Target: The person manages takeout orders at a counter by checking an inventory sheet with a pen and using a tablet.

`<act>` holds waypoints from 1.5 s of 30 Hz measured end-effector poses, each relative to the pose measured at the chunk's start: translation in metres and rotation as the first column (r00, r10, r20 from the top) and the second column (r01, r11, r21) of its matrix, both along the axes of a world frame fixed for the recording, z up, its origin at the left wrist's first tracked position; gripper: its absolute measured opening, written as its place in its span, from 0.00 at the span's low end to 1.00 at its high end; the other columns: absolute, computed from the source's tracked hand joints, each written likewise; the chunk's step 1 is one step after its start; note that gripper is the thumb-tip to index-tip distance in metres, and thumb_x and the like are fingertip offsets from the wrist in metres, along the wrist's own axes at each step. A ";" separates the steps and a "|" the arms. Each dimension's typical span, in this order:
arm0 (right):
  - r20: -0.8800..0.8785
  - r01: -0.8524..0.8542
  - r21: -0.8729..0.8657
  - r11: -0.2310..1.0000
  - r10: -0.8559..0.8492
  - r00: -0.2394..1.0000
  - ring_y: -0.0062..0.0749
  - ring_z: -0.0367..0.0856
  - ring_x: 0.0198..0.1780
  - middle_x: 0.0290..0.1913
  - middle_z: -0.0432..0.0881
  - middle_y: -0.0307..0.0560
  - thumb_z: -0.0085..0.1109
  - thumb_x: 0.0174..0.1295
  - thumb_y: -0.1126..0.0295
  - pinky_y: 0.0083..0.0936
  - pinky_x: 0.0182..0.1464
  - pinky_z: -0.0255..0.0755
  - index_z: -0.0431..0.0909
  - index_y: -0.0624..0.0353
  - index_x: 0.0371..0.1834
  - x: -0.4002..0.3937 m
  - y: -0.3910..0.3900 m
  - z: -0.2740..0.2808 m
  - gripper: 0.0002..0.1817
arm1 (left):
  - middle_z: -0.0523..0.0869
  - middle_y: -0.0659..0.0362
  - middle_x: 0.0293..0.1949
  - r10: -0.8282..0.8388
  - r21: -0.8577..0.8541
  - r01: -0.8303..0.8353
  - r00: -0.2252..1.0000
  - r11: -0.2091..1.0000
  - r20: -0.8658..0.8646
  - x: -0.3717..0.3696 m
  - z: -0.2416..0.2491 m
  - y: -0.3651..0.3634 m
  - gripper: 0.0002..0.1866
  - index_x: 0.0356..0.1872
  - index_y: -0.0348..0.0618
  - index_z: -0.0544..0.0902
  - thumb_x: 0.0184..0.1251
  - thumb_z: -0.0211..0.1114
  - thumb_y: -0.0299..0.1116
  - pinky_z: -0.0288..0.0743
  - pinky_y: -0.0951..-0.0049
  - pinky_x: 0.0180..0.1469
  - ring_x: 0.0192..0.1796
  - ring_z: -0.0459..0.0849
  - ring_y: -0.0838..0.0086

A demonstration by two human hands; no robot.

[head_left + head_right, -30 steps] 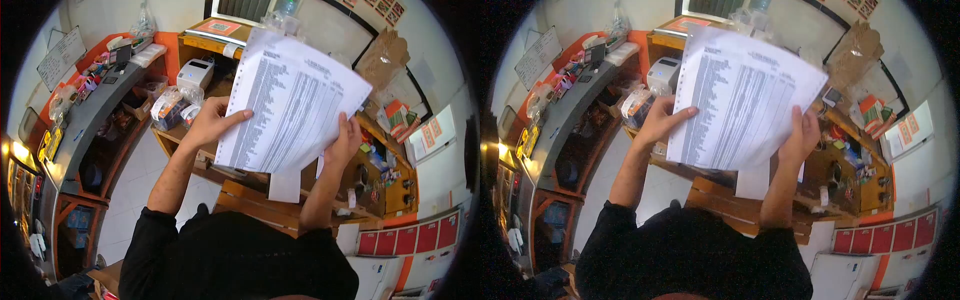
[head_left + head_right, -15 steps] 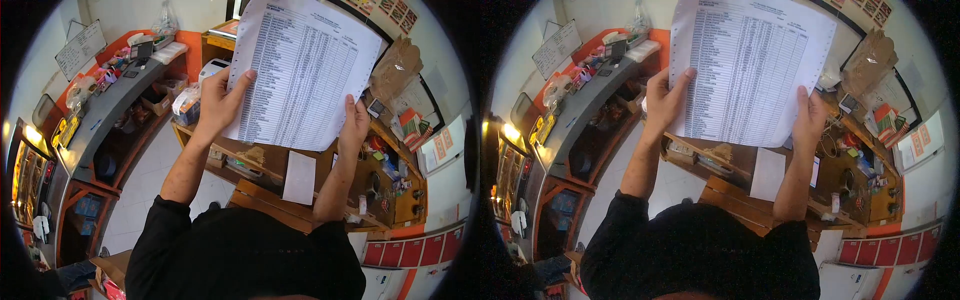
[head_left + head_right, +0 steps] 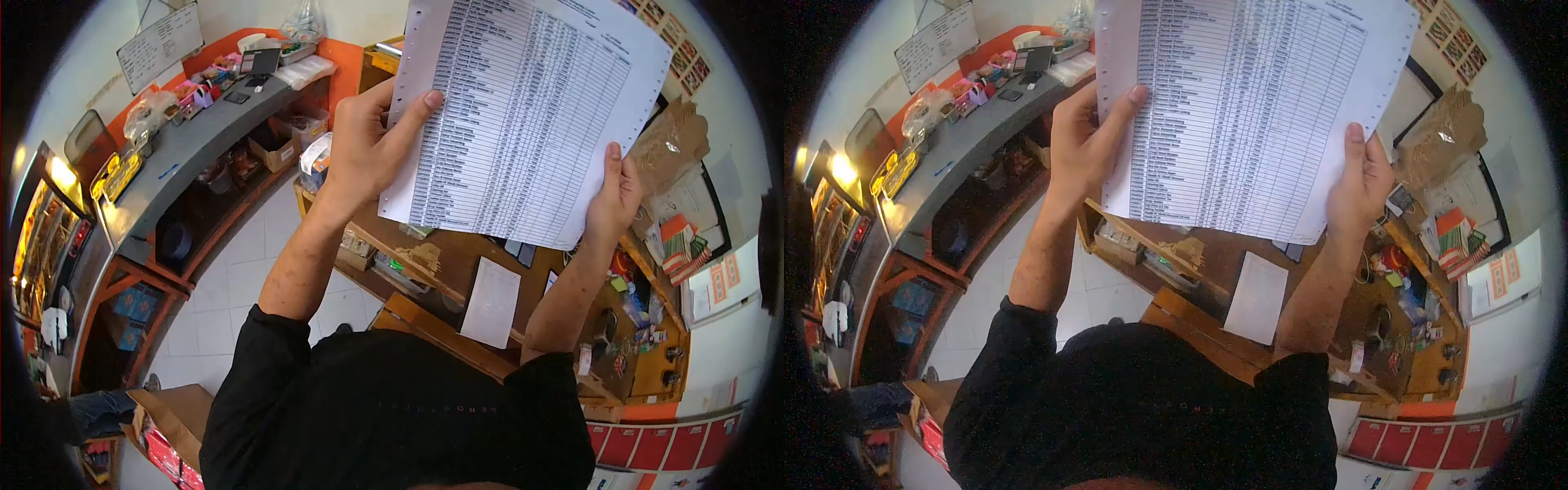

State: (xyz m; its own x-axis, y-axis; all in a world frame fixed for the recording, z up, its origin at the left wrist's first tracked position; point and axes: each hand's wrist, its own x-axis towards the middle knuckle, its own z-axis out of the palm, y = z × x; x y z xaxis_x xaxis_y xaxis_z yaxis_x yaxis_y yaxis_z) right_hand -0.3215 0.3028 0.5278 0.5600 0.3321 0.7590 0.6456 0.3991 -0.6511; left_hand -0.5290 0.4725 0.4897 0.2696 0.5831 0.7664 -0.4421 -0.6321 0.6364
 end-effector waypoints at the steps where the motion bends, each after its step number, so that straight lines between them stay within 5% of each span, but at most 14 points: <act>1: 0.000 -0.028 0.003 1.000 0.028 1.000 0.20 0.76 0.44 0.45 0.82 0.47 0.49 0.71 0.65 0.17 0.48 0.68 0.76 0.72 0.52 -0.001 0.001 0.002 0.18 | 0.85 0.57 0.23 -0.006 0.017 0.006 1.000 1.000 0.008 -0.001 0.000 0.003 0.16 0.39 0.30 0.83 0.68 0.62 0.38 0.68 0.81 0.23 0.24 0.78 0.84; 32: -0.052 -0.245 0.078 0.966 0.249 0.967 0.22 0.77 0.42 0.42 0.81 0.48 0.51 0.70 0.68 0.18 0.47 0.69 0.77 0.71 0.42 -0.011 0.045 0.037 0.13 | 0.87 0.58 0.31 -0.044 0.065 0.044 0.999 0.997 0.004 -0.042 0.024 0.030 0.19 0.43 0.32 0.83 0.67 0.63 0.42 0.74 0.82 0.30 0.29 0.83 0.82; 45: -0.057 -0.258 0.052 0.965 0.261 0.964 0.24 0.76 0.44 0.45 0.81 0.49 0.50 0.70 0.67 0.18 0.49 0.69 0.75 0.73 0.48 -0.011 0.057 0.043 0.16 | 0.87 0.58 0.30 -0.025 0.112 0.020 0.999 0.994 0.040 -0.034 0.027 0.043 0.18 0.44 0.32 0.84 0.68 0.63 0.41 0.74 0.82 0.30 0.29 0.82 0.83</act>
